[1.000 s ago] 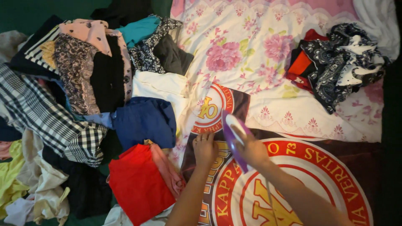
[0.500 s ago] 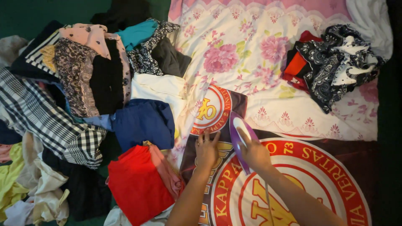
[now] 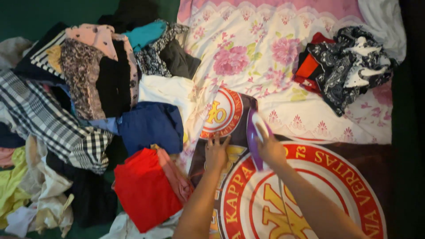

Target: The person irons a brown t-shirt with a large red and yellow logo using a purple iron on a bed covered with a floral sheet. After ironing, the person folds the t-shirt neatly by hand.

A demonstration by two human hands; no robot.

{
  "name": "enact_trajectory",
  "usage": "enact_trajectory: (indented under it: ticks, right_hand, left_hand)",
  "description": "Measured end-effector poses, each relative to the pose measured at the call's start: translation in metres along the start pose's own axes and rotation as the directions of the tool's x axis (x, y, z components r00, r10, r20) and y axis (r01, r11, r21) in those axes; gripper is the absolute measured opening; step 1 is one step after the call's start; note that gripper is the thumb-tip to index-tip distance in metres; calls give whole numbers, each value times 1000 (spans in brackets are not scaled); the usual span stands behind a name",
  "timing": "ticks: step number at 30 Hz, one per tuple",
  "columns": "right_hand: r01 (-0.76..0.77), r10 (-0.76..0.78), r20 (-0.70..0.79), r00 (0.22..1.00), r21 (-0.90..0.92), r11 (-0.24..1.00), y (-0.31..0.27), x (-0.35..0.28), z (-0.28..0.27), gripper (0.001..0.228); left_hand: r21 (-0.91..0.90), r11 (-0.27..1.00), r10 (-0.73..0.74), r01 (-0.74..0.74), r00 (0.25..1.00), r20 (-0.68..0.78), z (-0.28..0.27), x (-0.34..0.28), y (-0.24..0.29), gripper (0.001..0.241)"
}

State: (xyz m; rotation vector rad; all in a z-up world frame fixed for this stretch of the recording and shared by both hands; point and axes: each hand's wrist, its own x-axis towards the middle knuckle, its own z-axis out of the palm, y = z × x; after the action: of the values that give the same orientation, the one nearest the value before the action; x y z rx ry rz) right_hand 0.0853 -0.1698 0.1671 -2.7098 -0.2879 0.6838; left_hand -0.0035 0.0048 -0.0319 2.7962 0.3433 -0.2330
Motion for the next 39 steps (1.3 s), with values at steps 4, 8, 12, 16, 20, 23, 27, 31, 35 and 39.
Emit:
enact_trajectory:
  ticks: [4,8,12,16,20,23,27,31,35,39]
  right_hand:
    - [-8,8,-27,1000,-3,1000,40,45,28,57]
    - [142,-142,1,990,-25,990,24,-19,23,63]
    - [263,-264,28,964,34,964,36,-83,82,56]
    - [388,-387,67,919,7,922,1,-107,124,59]
    - [417,-415,100,904,0,909,-21,-101,148,61]
    - [362,-359,143,922,2,932,-27,-111,153,62]
    - [234,-208,228,951,-96,967,-20,-137,152,60]
    - [238,-225,171,959,-62,969,-36,-120,155,60]
    - [242,-240,92,966,-16,970,-48,-105,163,60]
    - [195,-200,111,973,56,979,-25,-131,161,58]
  left_hand:
    - [-245,968,27,-53,993,-111,-12,-3,-27,57]
    - [-189,967,-231,173,907,-352,-36,-77,-60,37]
    - [-189,773,-607,605,793,53,-41,-143,-86,39]
    - [-115,756,-627,645,763,157,-9,-157,-99,40]
    - [-70,788,-596,611,787,158,-9,-147,-101,34]
    - [-68,805,-574,589,803,162,-8,-149,-104,25]
    - [-61,806,-575,589,803,158,-11,-150,-105,25]
    - [-68,830,-536,553,826,175,-42,-150,-97,29]
    - [-67,851,-485,522,828,281,-31,-140,-107,31]
    - [-141,860,-443,491,854,273,-60,-117,-99,36]
